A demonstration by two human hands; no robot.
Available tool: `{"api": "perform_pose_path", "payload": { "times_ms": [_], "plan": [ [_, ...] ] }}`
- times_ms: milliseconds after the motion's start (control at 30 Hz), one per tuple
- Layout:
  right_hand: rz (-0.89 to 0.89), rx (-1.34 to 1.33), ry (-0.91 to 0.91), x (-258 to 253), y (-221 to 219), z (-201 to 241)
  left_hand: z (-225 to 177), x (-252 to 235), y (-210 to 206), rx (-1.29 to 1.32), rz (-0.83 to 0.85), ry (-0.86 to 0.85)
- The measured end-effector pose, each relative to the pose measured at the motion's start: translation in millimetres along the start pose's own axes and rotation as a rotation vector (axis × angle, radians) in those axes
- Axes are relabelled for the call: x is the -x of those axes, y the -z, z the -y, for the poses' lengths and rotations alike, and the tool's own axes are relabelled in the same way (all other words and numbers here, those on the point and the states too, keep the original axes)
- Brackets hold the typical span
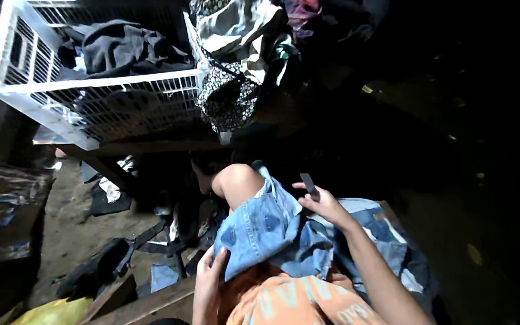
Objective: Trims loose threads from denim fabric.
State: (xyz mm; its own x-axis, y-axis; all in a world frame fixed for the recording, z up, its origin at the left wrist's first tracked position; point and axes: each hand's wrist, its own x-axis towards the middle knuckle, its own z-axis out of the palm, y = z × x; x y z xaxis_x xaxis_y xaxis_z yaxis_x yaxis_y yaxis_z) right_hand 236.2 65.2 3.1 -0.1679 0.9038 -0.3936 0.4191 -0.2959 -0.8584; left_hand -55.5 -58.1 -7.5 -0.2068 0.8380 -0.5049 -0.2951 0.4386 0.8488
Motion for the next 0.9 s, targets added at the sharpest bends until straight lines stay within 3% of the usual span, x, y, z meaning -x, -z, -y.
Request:
{"api": "perform_pose_path", "payload": {
  "times_ms": [133,300,433,567,633,733,833,900],
  "plan": [
    [0.099,-0.149,0.01,-16,-27,-15,-9,-13,0,-0.045,0.003,-0.091],
    [-0.024,-0.298,0.231,0,-39,-17,-35,-30,-18,-0.007,-0.025,-0.244],
    [0.236,-0.075,0.271,3,-31,-5,-49,-43,-33,0.005,0.004,-0.291],
    [0.387,0.105,0.399,4,-29,3,-62,-73,-37,0.044,-0.089,-0.379],
    [0.311,0.085,0.417,2,-28,10,-92,-86,-43,0.056,-0.105,-0.456],
    [-0.037,-0.153,0.454,-14,-4,66,-170,-99,-59,0.026,-0.06,-0.64],
    [-0.329,-0.281,0.731,-34,31,156,-263,-87,-75,0.067,0.016,-0.911],
    [-0.406,-0.275,0.894,-30,52,213,-328,-58,-88,0.152,0.022,-1.096]
  ]
}}
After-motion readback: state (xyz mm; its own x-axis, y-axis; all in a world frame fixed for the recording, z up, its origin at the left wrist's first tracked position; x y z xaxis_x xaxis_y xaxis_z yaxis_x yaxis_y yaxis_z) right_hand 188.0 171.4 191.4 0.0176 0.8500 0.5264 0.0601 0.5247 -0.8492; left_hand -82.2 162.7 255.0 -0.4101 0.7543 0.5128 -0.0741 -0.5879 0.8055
